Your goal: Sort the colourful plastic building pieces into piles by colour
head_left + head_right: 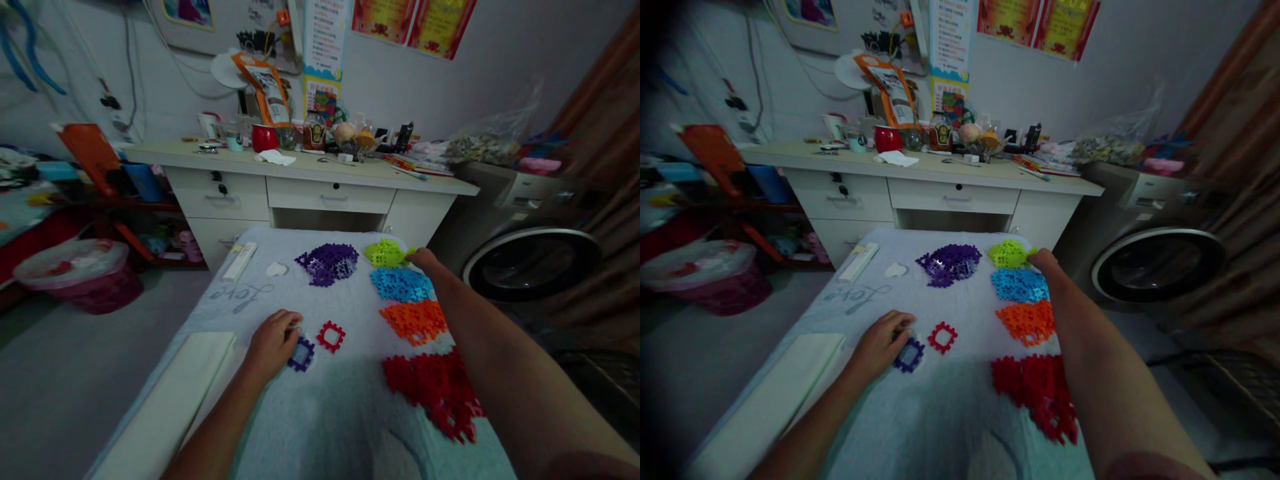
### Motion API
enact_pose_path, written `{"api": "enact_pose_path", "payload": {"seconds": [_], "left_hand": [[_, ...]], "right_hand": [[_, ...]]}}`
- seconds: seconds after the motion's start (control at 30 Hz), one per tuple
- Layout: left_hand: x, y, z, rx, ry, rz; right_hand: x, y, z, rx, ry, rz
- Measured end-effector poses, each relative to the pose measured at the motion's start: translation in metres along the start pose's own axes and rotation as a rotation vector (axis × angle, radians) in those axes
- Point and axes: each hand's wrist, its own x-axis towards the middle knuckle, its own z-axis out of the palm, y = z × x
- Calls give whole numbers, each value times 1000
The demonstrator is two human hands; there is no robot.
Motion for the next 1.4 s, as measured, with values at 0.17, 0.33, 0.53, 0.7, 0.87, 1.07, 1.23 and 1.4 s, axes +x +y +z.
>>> {"api": "enact_pose_path", "payload": {"seconds": [0.17,0.33,0.53,0.7,0.87,1.07,1.23,1.4], "left_hand": [[0,3,-1,1,-11,-17],[-1,3,-2,-5,-9,-12],[0,-2,0,-14,-1,-2],[-1,1,-1,-17,11,-17],[-1,3,-2,-50,36,-19],[-2,-2,-1,-49,52,-12],[-2,-4,0,-56,59,5],[-1,-5,0,-51,62,-4]], "right_hand": [[4,-1,10,-82,-35,74],[-5,1,7,-60,-59,28],[-23,-3,-14,20,13,-24],[-65,-45,-29,173,105,-222],[-161,-100,-20,191,-288,-777],[-254,-121,23,-75,-439,-1039],[-278,-122,39,-95,-336,-916],[-279,-106,17,45,-360,-865]]}}
